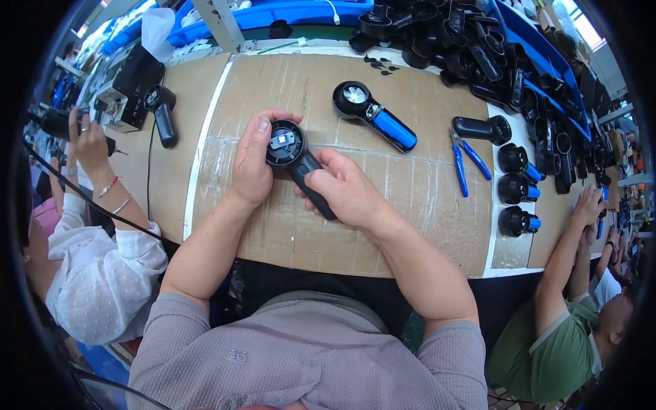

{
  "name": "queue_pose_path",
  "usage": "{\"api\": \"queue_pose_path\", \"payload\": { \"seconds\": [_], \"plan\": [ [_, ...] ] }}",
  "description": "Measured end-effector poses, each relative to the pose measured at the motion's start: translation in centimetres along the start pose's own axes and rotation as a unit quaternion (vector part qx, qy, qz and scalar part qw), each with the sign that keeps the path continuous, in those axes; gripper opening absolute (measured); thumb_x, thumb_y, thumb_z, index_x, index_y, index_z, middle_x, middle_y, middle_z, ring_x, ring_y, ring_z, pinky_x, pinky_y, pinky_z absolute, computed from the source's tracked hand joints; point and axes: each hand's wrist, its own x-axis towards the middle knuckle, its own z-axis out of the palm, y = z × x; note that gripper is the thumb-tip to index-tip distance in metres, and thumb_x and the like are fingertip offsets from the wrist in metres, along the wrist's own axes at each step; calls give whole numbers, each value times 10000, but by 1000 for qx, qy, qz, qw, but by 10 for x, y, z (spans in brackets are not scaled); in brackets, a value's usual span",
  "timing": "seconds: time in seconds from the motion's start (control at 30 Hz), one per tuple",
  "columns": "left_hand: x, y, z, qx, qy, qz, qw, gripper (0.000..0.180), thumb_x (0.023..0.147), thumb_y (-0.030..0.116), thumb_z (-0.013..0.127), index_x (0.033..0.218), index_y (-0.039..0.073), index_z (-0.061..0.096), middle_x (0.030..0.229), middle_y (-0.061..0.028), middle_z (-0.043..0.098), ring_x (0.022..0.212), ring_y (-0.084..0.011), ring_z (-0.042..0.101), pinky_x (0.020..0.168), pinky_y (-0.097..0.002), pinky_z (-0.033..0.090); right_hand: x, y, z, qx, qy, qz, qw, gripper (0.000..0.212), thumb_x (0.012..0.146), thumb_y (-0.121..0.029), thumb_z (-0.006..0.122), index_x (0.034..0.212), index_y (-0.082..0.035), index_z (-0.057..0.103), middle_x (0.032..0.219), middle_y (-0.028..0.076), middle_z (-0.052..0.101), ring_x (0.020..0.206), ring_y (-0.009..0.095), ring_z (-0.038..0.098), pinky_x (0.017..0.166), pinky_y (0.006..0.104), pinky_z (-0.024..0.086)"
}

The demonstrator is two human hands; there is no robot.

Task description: Assembling and inspecting handheld digital anemometers at a factory workstation.

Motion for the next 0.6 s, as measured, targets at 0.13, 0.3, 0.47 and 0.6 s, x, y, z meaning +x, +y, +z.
{"api": "queue_pose_path", "payload": {
  "seconds": [0.13,0.3,0.47,0.6],
  "plan": [
    [-1,0,-1,12,1,16,1000,400,1147,316,339,1287,36,587,1163,-108,656,975,-151,630,899,-267,521,0,2,1,-7,3,-1,1000,314,976,-94,516,1259,23,587,903,124,697,694,143,635,597,223,513],
    [-1,1,0,11,4,18,1000,408,1147,320,331,1290,36,587,1168,-109,654,984,-156,628,906,-275,519,2,4,0,-12,5,-1,1000,289,994,-125,551,1243,16,596,889,114,696,679,140,634,592,225,512],
    [-1,4,1,24,1,25,999,421,1149,325,319,1290,34,590,1174,-111,652,993,-160,625,915,-283,515,-1,-1,4,-15,8,-7,1000,282,1005,-159,606,1231,9,601,879,100,695,659,136,632,581,227,508],
    [0,2,1,28,2,36,999,429,1150,328,315,1289,32,593,1176,-111,651,997,-161,623,923,-285,511,0,4,4,-46,8,-29,999,281,1007,-168,637,1226,6,603,872,89,692,650,129,628,572,228,501]
  ]
}}
